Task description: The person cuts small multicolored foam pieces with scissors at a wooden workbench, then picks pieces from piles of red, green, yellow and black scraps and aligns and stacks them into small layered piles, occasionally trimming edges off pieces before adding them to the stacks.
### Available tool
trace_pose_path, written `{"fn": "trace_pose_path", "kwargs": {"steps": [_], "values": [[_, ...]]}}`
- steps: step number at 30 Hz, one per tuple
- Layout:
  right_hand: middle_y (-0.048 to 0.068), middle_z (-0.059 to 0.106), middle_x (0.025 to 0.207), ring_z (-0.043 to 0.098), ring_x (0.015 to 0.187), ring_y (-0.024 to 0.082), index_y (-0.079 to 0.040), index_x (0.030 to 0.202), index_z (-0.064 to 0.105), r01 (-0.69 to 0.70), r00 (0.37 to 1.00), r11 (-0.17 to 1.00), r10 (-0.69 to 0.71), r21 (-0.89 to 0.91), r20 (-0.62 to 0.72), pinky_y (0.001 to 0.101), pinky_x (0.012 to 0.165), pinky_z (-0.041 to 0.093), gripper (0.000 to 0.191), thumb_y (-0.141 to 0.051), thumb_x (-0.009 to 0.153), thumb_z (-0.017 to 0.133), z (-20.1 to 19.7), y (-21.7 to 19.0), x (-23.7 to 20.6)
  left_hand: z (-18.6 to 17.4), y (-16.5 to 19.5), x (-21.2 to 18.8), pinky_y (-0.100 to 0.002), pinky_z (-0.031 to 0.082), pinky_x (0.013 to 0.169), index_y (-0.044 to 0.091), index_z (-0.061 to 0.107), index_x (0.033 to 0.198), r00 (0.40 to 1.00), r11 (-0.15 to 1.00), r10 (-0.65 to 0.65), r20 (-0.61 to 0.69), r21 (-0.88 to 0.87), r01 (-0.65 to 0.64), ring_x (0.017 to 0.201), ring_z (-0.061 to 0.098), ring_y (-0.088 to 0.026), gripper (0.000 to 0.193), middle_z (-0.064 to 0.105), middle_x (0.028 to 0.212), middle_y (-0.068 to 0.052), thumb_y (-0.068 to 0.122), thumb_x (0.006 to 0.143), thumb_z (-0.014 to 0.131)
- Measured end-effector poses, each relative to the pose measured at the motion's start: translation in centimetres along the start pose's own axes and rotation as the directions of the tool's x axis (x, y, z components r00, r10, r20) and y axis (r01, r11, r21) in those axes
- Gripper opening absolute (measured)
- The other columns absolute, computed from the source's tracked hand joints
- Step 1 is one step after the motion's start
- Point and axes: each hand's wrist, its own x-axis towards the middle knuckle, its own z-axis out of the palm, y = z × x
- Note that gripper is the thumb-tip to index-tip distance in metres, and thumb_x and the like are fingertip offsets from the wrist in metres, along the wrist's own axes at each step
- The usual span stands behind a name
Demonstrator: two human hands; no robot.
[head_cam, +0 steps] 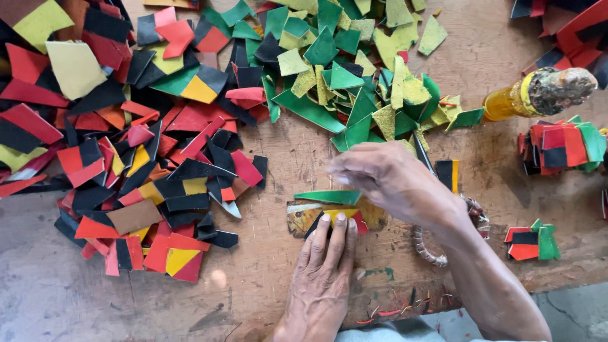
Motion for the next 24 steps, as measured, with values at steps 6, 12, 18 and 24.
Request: {"fn": "trace_pose_path", "kwargs": {"steps": [6, 12, 18, 24], "values": [[0.011, 0.071, 0.09, 0.07, 0.082, 0.029, -0.007, 0.108, 0.075, -0.113, 0.987, 0.99, 0.122, -0.082, 0.108, 0.0412, 0.072, 0.055, 0.029, -0.011, 0.08, 0.08, 0.4, -0.3, -1.3, -0.4, -0.1, 0.1, -0.047, 0.025, 0.121, -0.003, 0.031, 0.156, 1.0, 1.0, 0.016, -0.008, 0.005, -0.016, 0.151, 0.027, -0.036, 0.081, 0.029, 0.162, -0.019, 0.036, 0.091, 0.061], [0.01, 0.073, 0.089, 0.072, 0.083, 0.028, -0.008, 0.105, 0.078, -0.078, 0.99, 0.997, 0.076, 0.011, 0.122, 0.0381, 0.072, 0.056, 0.027, -0.004, 0.078, 0.076, 0.4, 0.3, -1.6, -0.2, -0.2, -0.1, -0.048, 0.024, 0.122, -0.004, 0.029, 0.156, 1.0, 1.0, 0.022, -0.009, 0.009, -0.022, 0.151, 0.026, -0.037, 0.084, 0.028, 0.162, -0.021, 0.036, 0.09, 0.062], [0.009, 0.074, 0.089, 0.073, 0.083, 0.026, -0.008, 0.101, 0.079, -0.1, 0.987, 0.994, 0.095, 0.035, 0.127, 0.036, 0.071, 0.057, 0.023, 0.001, 0.081, 0.072, 0.5, 0.6, -1.7, 0.0, -0.1, 0.0, -0.048, 0.022, 0.122, -0.005, 0.029, 0.156, 1.0, 1.0, 0.018, 0.015, 0.008, -0.018, 0.152, 0.025, -0.035, 0.085, 0.026, 0.163, -0.022, 0.035, 0.09, 0.063], [0.01, 0.073, 0.086, 0.072, 0.081, 0.027, -0.008, 0.102, 0.08, -0.09, 0.987, 0.996, 0.088, 0.007, 0.131, 0.0371, 0.07, 0.056, 0.024, 0.001, 0.081, 0.071, 0.5, 0.7, -1.7, -0.2, 0.0, 0.5, -0.047, 0.02, 0.121, -0.004, 0.03, 0.156, 0.999, 0.996, -0.024, 0.027, -0.085, 0.026, 0.154, 0.019, -0.036, 0.084, 0.021, 0.166, -0.022, 0.033, 0.089, 0.066]]}}
